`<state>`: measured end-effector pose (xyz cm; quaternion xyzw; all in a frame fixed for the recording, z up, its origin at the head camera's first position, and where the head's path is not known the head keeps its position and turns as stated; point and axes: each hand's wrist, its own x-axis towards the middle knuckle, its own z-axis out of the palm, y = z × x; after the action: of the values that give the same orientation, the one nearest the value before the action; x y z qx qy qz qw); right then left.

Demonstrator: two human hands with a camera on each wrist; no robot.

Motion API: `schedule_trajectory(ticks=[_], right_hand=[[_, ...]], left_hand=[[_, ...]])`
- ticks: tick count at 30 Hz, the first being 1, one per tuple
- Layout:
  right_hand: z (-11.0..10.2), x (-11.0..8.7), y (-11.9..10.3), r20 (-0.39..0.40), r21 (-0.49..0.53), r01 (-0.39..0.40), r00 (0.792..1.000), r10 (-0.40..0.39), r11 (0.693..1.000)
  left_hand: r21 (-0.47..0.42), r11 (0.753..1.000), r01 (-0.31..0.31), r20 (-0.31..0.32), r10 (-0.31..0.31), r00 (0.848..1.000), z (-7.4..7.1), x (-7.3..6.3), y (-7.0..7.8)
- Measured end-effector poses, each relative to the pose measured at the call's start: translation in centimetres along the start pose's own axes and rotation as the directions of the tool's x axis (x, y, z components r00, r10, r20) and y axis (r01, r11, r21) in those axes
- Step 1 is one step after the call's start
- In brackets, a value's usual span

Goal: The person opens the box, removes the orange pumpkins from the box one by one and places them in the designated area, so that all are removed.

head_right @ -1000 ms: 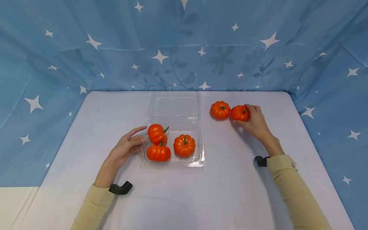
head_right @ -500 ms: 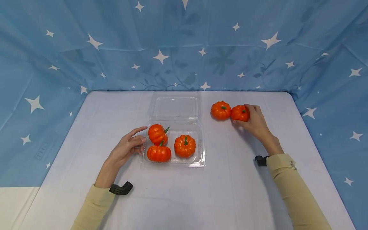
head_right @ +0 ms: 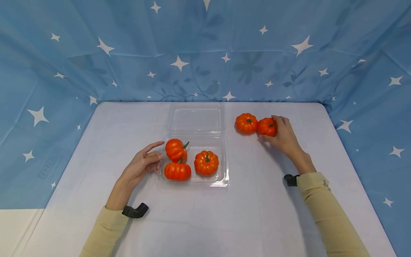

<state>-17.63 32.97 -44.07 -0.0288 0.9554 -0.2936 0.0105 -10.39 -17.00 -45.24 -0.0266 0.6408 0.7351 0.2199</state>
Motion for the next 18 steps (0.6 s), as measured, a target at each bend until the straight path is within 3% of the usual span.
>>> schedule_trajectory(ticks=[12,18], right_hand=[[0.0,-0.2,-0.7,-0.123,0.006,0.11,0.987,-0.108,0.994],[0.1,-0.3,-1.7,-0.119,0.003,0.114,0.986,-0.113,0.993]], left_hand=[[0.008,1.0,-0.001,-0.003,0.001,1.0,-0.1,0.0,-0.1],[0.014,1.0,-0.003,-0.005,0.003,1.0,0.0,0.1,-0.1]])
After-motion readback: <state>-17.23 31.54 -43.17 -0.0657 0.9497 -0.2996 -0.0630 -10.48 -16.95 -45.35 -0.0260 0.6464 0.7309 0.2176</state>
